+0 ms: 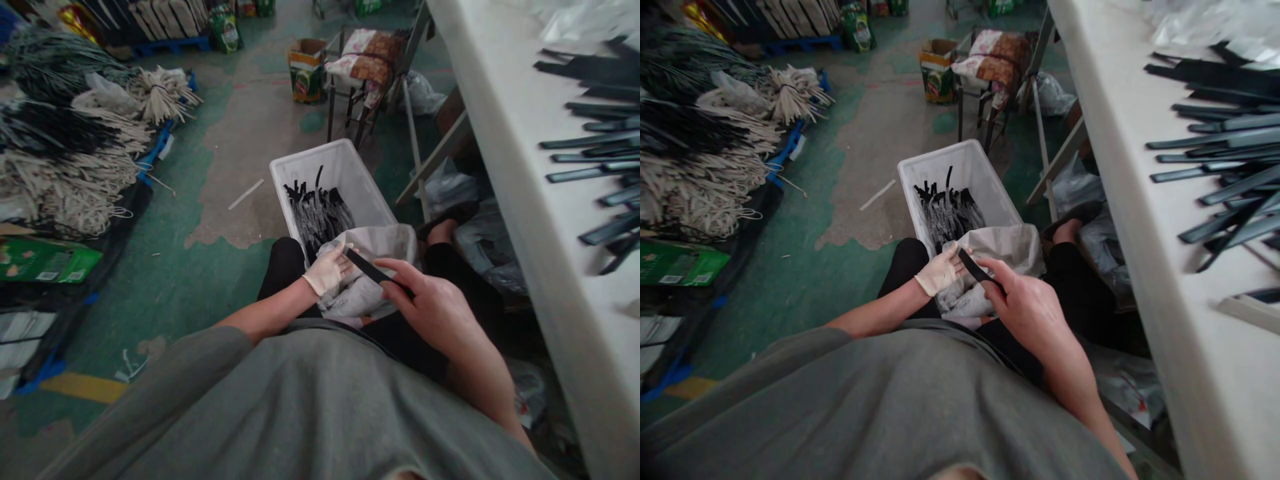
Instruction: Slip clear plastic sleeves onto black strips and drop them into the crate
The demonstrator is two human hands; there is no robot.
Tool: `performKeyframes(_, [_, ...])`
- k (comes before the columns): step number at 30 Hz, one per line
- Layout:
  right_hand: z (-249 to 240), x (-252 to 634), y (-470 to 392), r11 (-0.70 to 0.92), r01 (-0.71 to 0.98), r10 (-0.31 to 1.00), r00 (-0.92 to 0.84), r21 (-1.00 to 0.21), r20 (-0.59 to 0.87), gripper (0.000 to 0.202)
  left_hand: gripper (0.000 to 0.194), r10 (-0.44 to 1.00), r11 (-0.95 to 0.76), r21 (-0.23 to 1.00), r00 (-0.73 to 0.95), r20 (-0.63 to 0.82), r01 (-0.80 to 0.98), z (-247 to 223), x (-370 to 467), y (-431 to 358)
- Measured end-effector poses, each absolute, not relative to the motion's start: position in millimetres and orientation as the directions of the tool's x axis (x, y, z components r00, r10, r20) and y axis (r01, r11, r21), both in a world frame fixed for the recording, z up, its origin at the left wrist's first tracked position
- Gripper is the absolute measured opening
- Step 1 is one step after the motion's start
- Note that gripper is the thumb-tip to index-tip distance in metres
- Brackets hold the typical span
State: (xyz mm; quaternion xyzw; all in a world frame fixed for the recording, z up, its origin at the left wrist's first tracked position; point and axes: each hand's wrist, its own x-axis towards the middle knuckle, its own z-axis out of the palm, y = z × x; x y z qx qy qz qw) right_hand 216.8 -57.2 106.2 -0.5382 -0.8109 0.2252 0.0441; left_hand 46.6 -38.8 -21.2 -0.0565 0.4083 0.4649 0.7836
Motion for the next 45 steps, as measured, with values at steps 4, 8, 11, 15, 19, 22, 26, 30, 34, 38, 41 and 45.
performKeyframes(4, [90,204,-44,0.273,0.889,0.918,-0.355,-0.369,-0.177,0.040,0.021,0.681,0.579,0.294,0.252,-0.688,-0.761,-20,47,-37])
performKeyframes(8, [70,201,-32,0.218,0.890,0.921,-0.323,-0.400,-0.217,0.042,0.020,0.702,0.541,0.373,0.161,-0.694,-0.754,-18,44,-34])
performKeyframes(11, [65,201,-29,0.206,0.900,0.928,-0.305,-0.384,-0.216,0.042,0.019,0.716,0.550,0.383,0.183,-0.674,-0.742,-16,49,-37])
performKeyframes(15, [64,199,-25,0.157,0.887,0.924,-0.287,-0.434,-0.252,0.045,0.018,0.731,0.563,0.404,0.206,-0.651,-0.721,-16,62,-40])
performKeyframes(19, [73,215,-33,0.140,0.765,0.901,-0.361,-0.628,-0.239,0.034,0.020,0.716,0.556,0.410,0.167,-0.678,-0.723,-18,51,-32])
performKeyframes(22, [74,222,-38,0.172,0.782,0.907,-0.362,-0.600,-0.213,0.022,0.021,0.701,0.568,0.385,0.183,-0.689,-0.728,-20,47,-30])
performKeyframes(26, [56,210,-33,0.169,0.827,0.921,-0.327,-0.536,-0.213,0.021,0.020,0.674,0.621,0.327,0.273,-0.686,-0.712,-22,63,-38])
performKeyframes(30, [53,213,-31,0.184,0.761,0.885,-0.404,-0.622,-0.232,0.020,0.019,0.643,0.638,0.296,0.280,-0.713,-0.711,-25,62,-39])
performKeyframes(34, [80,235,-45,0.287,0.525,0.785,-0.609,-0.801,-0.118,0.025,0.023,0.657,0.612,0.272,0.286,-0.698,-0.742,-29,39,-29])
performKeyframes(38, [107,246,-59,0.386,0.326,0.682,-0.731,-0.863,0.029,0.055,0.026,0.660,0.610,0.244,0.314,-0.682,-0.754,-32,27,-23])
performKeyframes(41, [110,244,-67,0.470,0.305,0.695,-0.706,-0.828,0.134,0.057,0.026,0.666,0.602,0.245,0.309,-0.679,-0.760,-32,25,-23])
performKeyframes(45, [95,233,-67,0.601,0.435,0.771,-0.537,-0.671,0.343,0.040,0.028,0.658,0.638,0.231,0.364,-0.659,-0.735,-34,26,-25])
